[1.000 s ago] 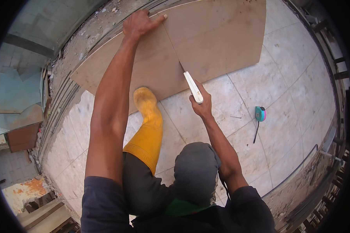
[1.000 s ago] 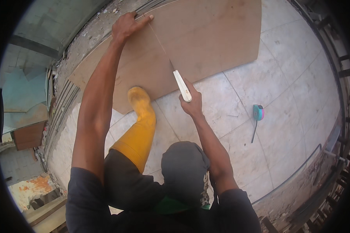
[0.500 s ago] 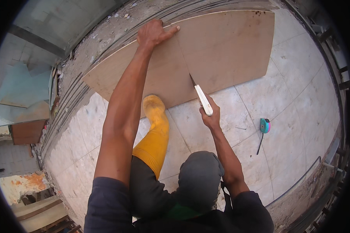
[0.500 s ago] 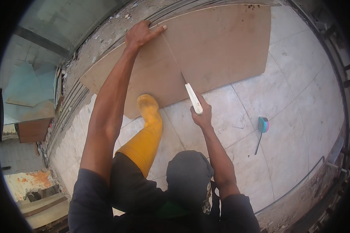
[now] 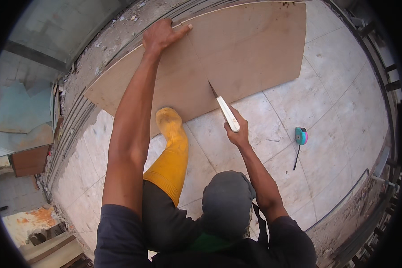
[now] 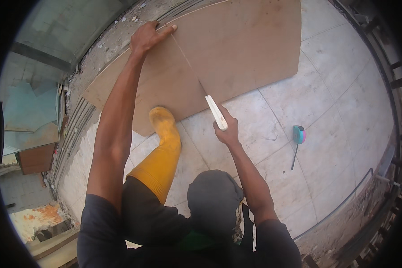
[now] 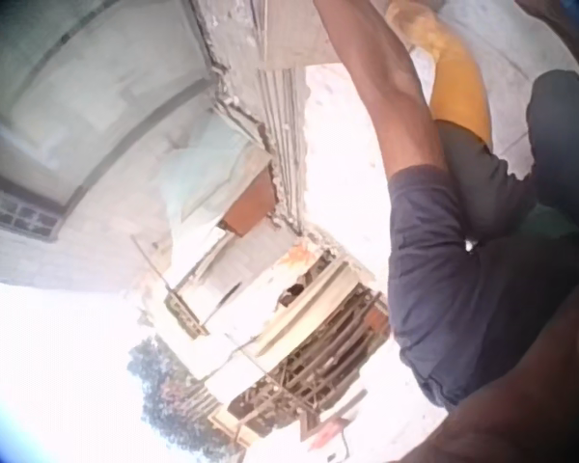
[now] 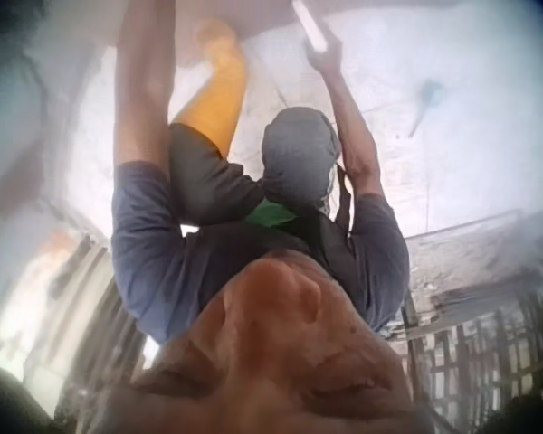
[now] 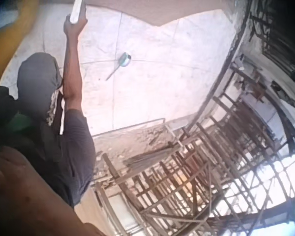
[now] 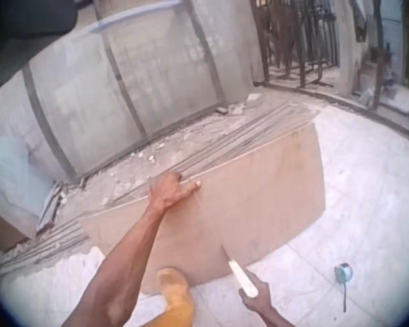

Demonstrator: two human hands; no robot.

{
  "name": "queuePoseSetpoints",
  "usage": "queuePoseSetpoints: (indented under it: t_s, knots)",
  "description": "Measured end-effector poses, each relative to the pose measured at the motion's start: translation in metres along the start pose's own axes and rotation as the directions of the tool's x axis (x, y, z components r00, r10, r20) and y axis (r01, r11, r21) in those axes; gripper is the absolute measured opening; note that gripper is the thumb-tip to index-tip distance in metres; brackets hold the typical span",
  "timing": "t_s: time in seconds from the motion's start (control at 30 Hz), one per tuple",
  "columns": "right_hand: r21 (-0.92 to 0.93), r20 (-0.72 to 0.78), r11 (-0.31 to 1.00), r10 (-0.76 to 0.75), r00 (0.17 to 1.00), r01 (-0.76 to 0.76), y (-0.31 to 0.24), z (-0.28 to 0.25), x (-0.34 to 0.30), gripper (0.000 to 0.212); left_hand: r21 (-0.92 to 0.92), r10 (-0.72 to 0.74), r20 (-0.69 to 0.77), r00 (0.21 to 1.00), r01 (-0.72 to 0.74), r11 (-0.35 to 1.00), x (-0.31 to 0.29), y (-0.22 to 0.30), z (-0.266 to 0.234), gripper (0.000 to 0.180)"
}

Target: The person saws a piece of plywood using a hand saw while it is positioned on the floor.

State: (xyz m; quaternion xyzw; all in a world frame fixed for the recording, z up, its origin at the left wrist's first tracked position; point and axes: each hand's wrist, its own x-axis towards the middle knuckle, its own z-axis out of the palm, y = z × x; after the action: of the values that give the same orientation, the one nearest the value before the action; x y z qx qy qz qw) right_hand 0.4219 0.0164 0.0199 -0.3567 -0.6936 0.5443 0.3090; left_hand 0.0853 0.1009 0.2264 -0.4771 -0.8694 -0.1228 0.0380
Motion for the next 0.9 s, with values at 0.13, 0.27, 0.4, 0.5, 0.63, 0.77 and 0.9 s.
queuePoseSetpoints:
  t_s: [0.13, 0.27, 0.4, 0.5, 0.63, 0.77, 0.9]
  knots:
    - [0.014, 0.075, 0.994, 0.104, 0.992, -0.106, 0.003, 0.004, -0.002, 0.064, 0.027, -0.006, -0.013, 1.0, 0.006, 1.0, -0.009, -0.017, 0.014, 0.084]
    - [-0.087, 0.056, 0.996, 0.03, 0.998, -0.025, -0.004, -0.056, -0.13, 0.066, 0.022, -0.028, 0.025, 0.999, 0.027, 0.999, -0.001, -0.028, 0.003, 0.088]
    - [-0.094, 0.094, 0.98, 0.182, 0.979, -0.173, -0.006, -0.084, -0.182, 0.065, 0.074, -0.06, 0.074, 0.995, 0.054, 0.996, -0.006, -0.021, -0.004, 0.095]
    - [-0.036, 0.027, 0.999, 0.019, 0.999, -0.018, -0.001, -0.024, -0.059, 0.066, 0.033, -0.003, 0.008, 1.0, 0.003, 0.999, -0.007, -0.011, -0.002, 0.087]
    - [-0.022, -0.054, 0.999, -0.046, 0.997, 0.045, 0.004, 0.014, 0.008, 0.068, 0.035, -0.036, 0.102, 0.994, 0.033, 0.999, -0.004, 0.009, -0.006, 0.093]
    - [-0.077, 0.029, 0.995, -0.058, 0.998, 0.06, 0.011, -0.043, -0.12, 0.066, 0.031, -0.062, 0.043, 0.997, 0.061, 0.998, -0.013, -0.012, -0.011, 0.089]
    - [-0.081, 0.081, 0.992, 0.104, 0.991, -0.097, 0.003, -0.095, -0.199, 0.065, 0.027, -0.099, 0.011, 0.995, 0.098, 0.995, -0.023, -0.019, -0.004, 0.082]
